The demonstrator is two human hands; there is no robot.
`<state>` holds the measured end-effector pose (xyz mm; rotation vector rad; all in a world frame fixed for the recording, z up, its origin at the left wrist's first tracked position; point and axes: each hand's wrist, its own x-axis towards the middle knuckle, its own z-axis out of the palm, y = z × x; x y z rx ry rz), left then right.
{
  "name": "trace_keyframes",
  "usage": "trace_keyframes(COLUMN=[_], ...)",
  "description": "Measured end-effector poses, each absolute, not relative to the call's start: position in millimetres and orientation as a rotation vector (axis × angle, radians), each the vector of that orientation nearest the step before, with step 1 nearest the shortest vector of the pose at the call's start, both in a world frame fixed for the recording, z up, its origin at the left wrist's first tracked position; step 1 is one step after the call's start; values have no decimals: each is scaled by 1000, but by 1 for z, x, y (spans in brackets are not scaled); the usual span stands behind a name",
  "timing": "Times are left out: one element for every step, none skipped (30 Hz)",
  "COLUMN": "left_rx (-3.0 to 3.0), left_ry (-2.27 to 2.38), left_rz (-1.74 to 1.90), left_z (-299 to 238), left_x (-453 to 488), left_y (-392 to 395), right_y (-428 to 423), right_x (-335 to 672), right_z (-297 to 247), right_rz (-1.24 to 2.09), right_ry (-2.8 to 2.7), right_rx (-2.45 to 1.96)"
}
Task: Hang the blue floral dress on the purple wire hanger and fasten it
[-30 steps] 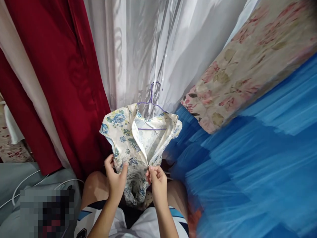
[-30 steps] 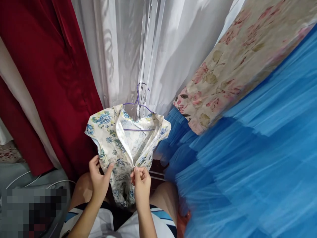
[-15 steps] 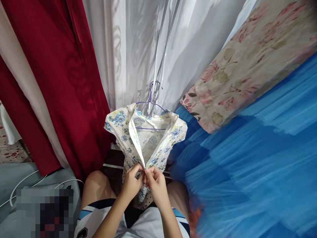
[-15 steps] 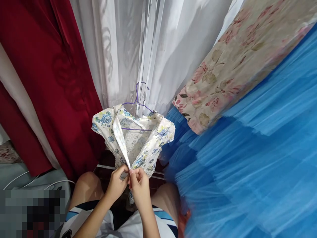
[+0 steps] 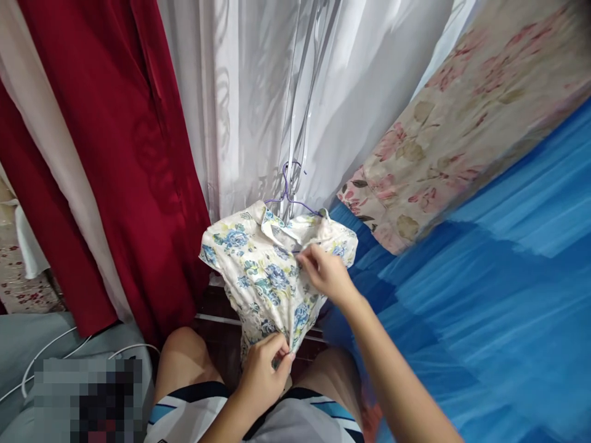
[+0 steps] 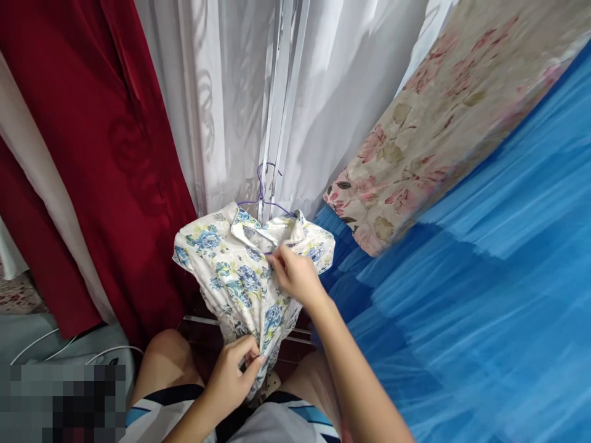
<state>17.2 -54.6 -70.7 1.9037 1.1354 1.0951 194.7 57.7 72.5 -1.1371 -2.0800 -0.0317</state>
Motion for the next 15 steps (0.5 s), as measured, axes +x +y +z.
trace_keyframes(left_rx=[1905,1905,1907,1913,1924,1940,1961,1986,2015,2047,2080,2111,2141,2167,2184], left_ry=[1134,1134,1138,1143,1148,1154,1160,1166,1174,1178,1176,1164,1140,1106,1067], left_rz=[1078,1065,1058,1052,1044,1034,1023,1007,983,952,920,893,884,896,946], left_z=[-70,-70,-70,-71,-72,-73,-76,-78,-80,-81,-81,-77,-70,-58,-43], left_x=[19,21,22,23,23,23,23,22,20,17,12,7,1,-6,-12], left_y=[-56,-57,-57,-57,-57,-56,-54,-52,-49,-45,-39,-31,-22,-12,-1], right_y=[69,78,86,93,98,102,104,105,106,106,105,103,100,97,93], right_x=[194,193,191,189,187,186,185,184,184,185,185,184,183,181,179], right_z=[89,103,114,122,127,130,131,131,131,130,130,129,129,127,125], right_rz=[-117,-204,-265,-308,-338,-353,-359,-360,-354,-338,-305,-254,-190,-112,-26], right_ry=[-2099,-2103,-2120,-2137,-2143,-2130,-2097,-2053,-2009,-1977,-1962,-1953,-1935,-1901,-1855], right_rx=[-1119,-1106,-1088,-1071,-1057,-1047,-1043,-1044,-1048,-1049,-1044,-1030,-1006,-974,-939])
